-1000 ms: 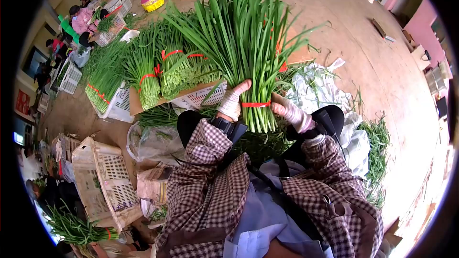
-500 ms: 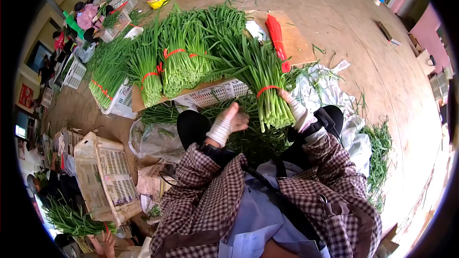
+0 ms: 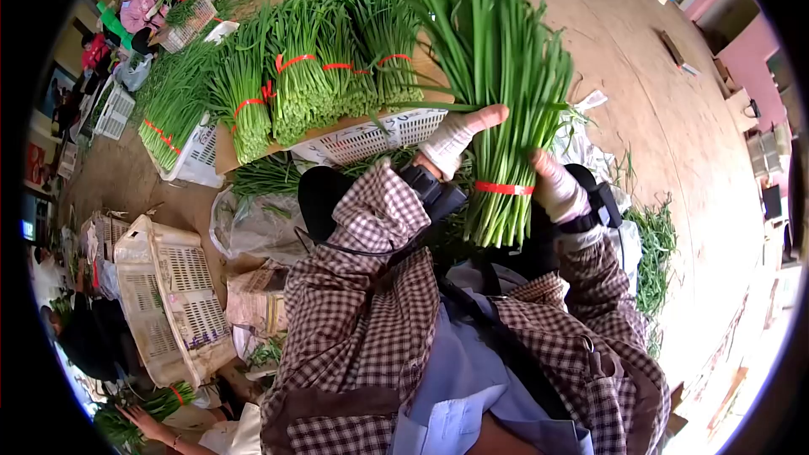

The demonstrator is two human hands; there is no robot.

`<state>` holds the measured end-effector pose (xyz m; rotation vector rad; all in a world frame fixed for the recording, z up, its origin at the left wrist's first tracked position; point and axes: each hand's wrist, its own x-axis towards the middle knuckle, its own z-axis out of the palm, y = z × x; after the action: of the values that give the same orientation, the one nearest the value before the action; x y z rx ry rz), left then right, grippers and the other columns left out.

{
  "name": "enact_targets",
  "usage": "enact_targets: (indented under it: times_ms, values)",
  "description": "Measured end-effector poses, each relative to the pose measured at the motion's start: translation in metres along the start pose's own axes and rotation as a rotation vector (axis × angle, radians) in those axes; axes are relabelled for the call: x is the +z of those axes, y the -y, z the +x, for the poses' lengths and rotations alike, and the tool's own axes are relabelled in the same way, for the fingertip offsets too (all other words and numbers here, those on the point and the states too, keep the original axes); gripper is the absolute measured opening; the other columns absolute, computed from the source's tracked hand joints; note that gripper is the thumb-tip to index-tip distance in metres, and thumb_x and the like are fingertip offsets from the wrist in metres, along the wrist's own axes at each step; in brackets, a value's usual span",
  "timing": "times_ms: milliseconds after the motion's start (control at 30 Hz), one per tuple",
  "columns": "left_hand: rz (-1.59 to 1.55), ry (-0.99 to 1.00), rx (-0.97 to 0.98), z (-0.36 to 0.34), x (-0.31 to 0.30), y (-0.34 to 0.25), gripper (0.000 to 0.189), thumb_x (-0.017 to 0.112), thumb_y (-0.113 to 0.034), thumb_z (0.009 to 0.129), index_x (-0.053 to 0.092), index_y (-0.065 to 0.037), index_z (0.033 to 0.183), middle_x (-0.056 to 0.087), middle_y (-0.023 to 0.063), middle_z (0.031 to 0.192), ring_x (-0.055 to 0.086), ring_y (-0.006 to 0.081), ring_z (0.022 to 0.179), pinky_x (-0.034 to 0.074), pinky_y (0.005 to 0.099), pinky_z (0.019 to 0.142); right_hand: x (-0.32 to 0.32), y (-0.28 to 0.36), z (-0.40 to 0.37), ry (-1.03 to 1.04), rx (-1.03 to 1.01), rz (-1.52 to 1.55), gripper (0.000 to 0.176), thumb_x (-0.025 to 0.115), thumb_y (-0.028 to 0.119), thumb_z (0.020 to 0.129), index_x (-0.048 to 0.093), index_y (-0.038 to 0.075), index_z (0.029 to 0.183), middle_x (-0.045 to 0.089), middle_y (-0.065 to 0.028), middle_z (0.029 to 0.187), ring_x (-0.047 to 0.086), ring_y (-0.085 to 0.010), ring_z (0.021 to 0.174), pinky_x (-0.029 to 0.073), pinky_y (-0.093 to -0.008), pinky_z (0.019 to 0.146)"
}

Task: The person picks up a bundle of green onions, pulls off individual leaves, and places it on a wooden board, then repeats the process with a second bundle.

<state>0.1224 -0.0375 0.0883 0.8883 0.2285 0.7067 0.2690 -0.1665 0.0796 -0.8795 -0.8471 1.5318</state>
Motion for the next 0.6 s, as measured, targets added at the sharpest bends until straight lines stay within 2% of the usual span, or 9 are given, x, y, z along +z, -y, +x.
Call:
enact_targets:
  times_ms: [33, 100, 200, 233, 333, 500, 533, 567, 600]
  values:
    - [0.158, 0.087, 0.089, 0.007, 0.007, -0.015, 0.043, 0.076, -0.029, 0.071, 0.060, -0.003, 0.102, 0.065, 0.0060, 0.096, 0.060, 0.0147, 0.088, 0.049, 0.0304, 0.081, -0.002, 0.017, 0.009, 0.013, -0.025, -0.021, 0.071, 0.068, 0.045, 0.076, 0.044, 0.001, 0.126, 0.055, -0.0085, 0.118, 0.050, -0.0200, 0.111, 0.040, -0.0339, 0.094]
    - [0.327, 0.287, -0.170, 0.035, 0.005, -0.048, 0.048, 0.075, -0.034, 0.071, 0.061, -0.001, 0.103, 0.064, 0.0081, 0.102, 0.058, 0.0145, 0.096, 0.046, 0.0271, 0.085, 0.000, 0.049, 0.033, -0.016, -0.218, -0.251, 0.064, 0.077, 0.036, 0.068, 0.051, 0.005, 0.117, 0.061, -0.0067, 0.107, 0.057, -0.0176, 0.099, 0.043, -0.0347, 0.090]
    - [0.756, 0.239, -0.324, 0.052, 0.037, -0.121, 0.059, 0.075, -0.042, 0.069, 0.059, 0.000, 0.107, 0.063, 0.0090, 0.105, 0.057, 0.0171, 0.098, 0.046, 0.0289, 0.086, 0.006, 0.083, 0.065, -0.142, -0.393, -0.368, 0.058, 0.081, 0.030, 0.065, 0.055, 0.005, 0.110, 0.065, -0.0063, 0.097, 0.061, -0.0179, 0.087, 0.047, -0.0342, 0.083]
    - [0.824, 0.018, -0.307, 0.044, 0.063, -0.142, 0.047, 0.075, -0.034, 0.071, 0.062, -0.001, 0.102, 0.065, 0.0076, 0.101, 0.059, 0.0150, 0.095, 0.047, 0.0259, 0.084, 0.013, 0.096, 0.078, -0.136, -0.465, -0.400, 0.055, 0.081, 0.027, 0.065, 0.056, 0.005, 0.109, 0.065, -0.0065, 0.095, 0.062, -0.0184, 0.084, 0.048, -0.0339, 0.081]
    - [0.627, 0.075, 0.162, 0.085, 0.027, -0.136, 0.031, 0.073, -0.022, 0.074, 0.067, -0.003, 0.097, 0.067, 0.0055, 0.097, 0.060, 0.0147, 0.092, 0.045, 0.0272, 0.087, 0.012, 0.112, 0.109, -0.165, -0.463, -0.446, 0.052, 0.078, 0.018, 0.069, 0.053, 0.004, 0.112, 0.061, -0.0037, 0.101, 0.056, -0.0147, 0.093, 0.045, -0.0296, 0.083]
    - [0.591, -0.047, 0.066, 0.124, -0.042, -0.121, 0.032, 0.077, -0.015, 0.067, 0.065, -0.005, 0.096, 0.066, 0.0063, 0.096, 0.059, 0.0186, 0.096, 0.041, 0.0332, 0.094, -0.043, 0.075, 0.183, -0.220, -0.451, -0.684, 0.043, 0.077, 0.015, 0.071, 0.059, 0.000, 0.107, 0.065, -0.0052, 0.096, 0.062, -0.0132, 0.084, 0.052, -0.0289, 0.076]
    - [0.510, -0.038, 0.047, 0.130, -0.061, -0.112, 0.036, 0.078, -0.014, 0.066, 0.064, -0.005, 0.098, 0.065, 0.0055, 0.097, 0.059, 0.0183, 0.095, 0.041, 0.0334, 0.094, -0.040, 0.064, 0.190, -0.144, -0.569, -0.538, 0.038, 0.077, 0.014, 0.071, 0.061, -0.001, 0.103, 0.066, -0.0056, 0.093, 0.062, -0.0124, 0.082, 0.053, -0.0290, 0.075]
    - [0.433, -0.024, 0.033, 0.125, -0.072, -0.104, 0.040, 0.078, -0.012, 0.066, 0.063, -0.005, 0.101, 0.064, 0.0046, 0.099, 0.059, 0.0180, 0.094, 0.040, 0.0336, 0.095, -0.041, 0.058, 0.192, -0.175, -0.395, -0.552, 0.070, 0.084, 0.029, 0.060, 0.052, 0.002, 0.117, 0.062, -0.0100, 0.108, 0.059, -0.0187, 0.095, 0.050, -0.0323, 0.082]
    - [0.403, -0.066, 0.001, 0.123, -0.084, -0.094, 0.042, 0.079, -0.010, 0.065, 0.062, -0.005, 0.103, 0.063, 0.0039, 0.100, 0.058, 0.0174, 0.094, 0.041, 0.0335, 0.094, -0.067, 0.031, 0.208, 0.098, -0.324, 0.022, 0.064, 0.081, 0.026, 0.065, 0.052, 0.001, 0.117, 0.062, -0.0094, 0.107, 0.059, -0.0199, 0.094, 0.050, -0.0327, 0.083]
